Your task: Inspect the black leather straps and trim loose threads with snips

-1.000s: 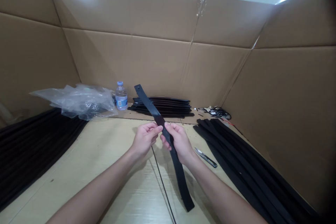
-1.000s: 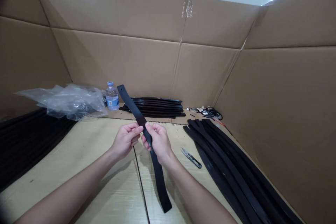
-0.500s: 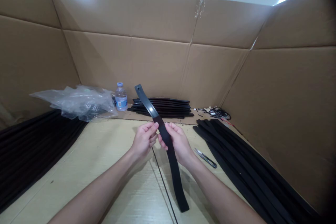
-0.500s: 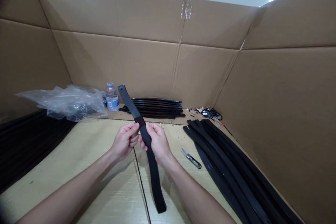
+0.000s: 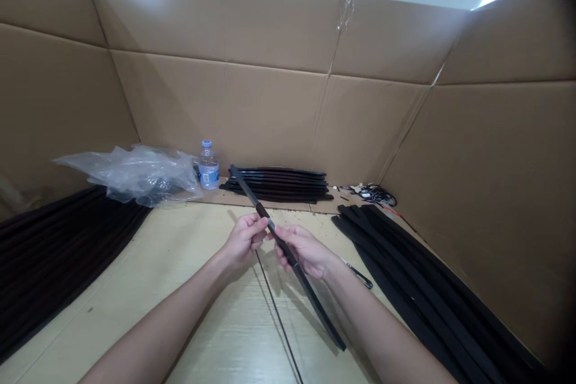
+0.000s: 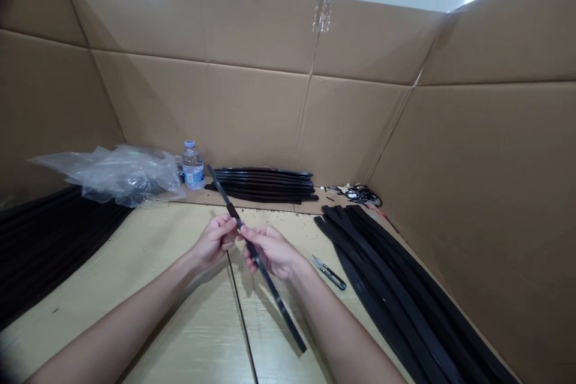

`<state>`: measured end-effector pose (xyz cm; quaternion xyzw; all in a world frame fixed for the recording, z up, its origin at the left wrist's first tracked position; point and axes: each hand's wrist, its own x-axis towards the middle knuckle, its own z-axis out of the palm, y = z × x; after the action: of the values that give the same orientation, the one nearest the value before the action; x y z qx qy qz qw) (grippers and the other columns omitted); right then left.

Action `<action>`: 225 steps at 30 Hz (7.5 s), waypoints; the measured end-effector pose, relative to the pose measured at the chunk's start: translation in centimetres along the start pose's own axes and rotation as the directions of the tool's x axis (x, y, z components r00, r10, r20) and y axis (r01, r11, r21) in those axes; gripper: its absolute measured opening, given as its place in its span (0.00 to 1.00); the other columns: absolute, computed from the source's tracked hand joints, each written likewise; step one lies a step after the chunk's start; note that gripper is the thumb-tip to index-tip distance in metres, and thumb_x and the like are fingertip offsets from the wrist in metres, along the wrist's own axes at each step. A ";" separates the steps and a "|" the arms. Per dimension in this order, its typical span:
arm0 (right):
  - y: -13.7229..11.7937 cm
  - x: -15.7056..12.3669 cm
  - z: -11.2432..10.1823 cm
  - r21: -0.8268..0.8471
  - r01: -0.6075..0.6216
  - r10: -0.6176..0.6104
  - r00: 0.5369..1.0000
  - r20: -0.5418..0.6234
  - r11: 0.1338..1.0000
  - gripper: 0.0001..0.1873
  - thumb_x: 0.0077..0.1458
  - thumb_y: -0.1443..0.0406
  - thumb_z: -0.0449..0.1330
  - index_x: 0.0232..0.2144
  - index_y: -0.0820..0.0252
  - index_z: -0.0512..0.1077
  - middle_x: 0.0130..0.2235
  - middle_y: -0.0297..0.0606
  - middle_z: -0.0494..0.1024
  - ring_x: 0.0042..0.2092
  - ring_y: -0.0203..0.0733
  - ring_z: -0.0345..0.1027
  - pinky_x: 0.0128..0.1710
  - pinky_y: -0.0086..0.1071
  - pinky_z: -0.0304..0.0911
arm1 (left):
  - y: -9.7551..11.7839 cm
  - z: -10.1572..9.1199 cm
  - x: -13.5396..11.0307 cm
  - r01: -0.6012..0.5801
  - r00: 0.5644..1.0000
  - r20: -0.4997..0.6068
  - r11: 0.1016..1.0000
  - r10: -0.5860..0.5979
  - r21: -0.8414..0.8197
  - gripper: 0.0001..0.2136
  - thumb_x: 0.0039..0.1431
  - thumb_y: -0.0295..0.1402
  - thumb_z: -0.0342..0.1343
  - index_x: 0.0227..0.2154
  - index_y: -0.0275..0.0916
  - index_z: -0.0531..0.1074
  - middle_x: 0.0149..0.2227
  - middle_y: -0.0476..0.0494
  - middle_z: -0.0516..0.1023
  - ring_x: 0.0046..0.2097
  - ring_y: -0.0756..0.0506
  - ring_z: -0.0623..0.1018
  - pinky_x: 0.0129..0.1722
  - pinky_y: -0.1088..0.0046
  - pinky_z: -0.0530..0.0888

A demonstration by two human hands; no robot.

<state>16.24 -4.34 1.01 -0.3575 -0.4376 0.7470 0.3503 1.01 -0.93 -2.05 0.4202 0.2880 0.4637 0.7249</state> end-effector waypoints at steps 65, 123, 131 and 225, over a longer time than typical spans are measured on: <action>1.0 0.8 -0.1 -0.118 0.097 -0.111 0.987 -0.119 0.988 0.23 0.39 0.59 0.67 0.29 0.59 0.57 0.25 0.35 0.75 0.18 0.33 0.63 0.16 0.24 0.57 | -1.5 -1.7 0.6 0.092 0.995 -0.042 0.996 -0.091 0.012 0.16 0.46 0.40 0.59 0.23 0.35 0.57 0.14 0.59 0.49 0.15 0.62 0.49 0.15 0.84 0.43; 1.3 1.0 0.1 -0.009 0.101 -0.100 0.967 -0.236 0.995 0.22 0.41 0.59 0.67 0.31 0.60 0.59 0.27 0.36 0.74 0.21 0.32 0.64 0.19 0.25 0.57 | -1.7 -2.0 0.7 0.084 0.995 -0.050 0.996 -0.082 0.040 0.16 0.48 0.41 0.57 0.25 0.35 0.58 0.15 0.58 0.51 0.16 0.62 0.48 0.15 0.84 0.43; 1.2 1.1 0.2 -0.028 0.124 -0.127 0.955 -0.267 0.992 0.19 0.42 0.58 0.66 0.34 0.62 0.66 0.26 0.34 0.73 0.23 0.29 0.62 0.22 0.24 0.56 | -1.7 -2.1 1.0 0.099 0.992 -0.080 0.995 -0.100 -0.006 0.17 0.46 0.43 0.58 0.25 0.35 0.60 0.17 0.59 0.46 0.16 0.62 0.46 0.15 0.85 0.42; 1.7 0.7 0.3 -0.060 0.054 -0.064 0.985 -0.161 0.997 0.20 0.36 0.61 0.69 0.29 0.65 0.66 0.22 0.31 0.70 0.21 0.32 0.65 0.22 0.28 0.63 | -1.4 -2.4 0.7 0.059 0.998 -0.027 0.994 -0.057 0.088 0.17 0.47 0.40 0.58 0.22 0.35 0.56 0.16 0.59 0.47 0.17 0.62 0.48 0.16 0.84 0.44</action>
<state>15.26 -4.50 -0.54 -0.4138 -0.4386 0.6921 0.3967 -0.09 0.25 -4.44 0.4379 0.3295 0.4343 0.7149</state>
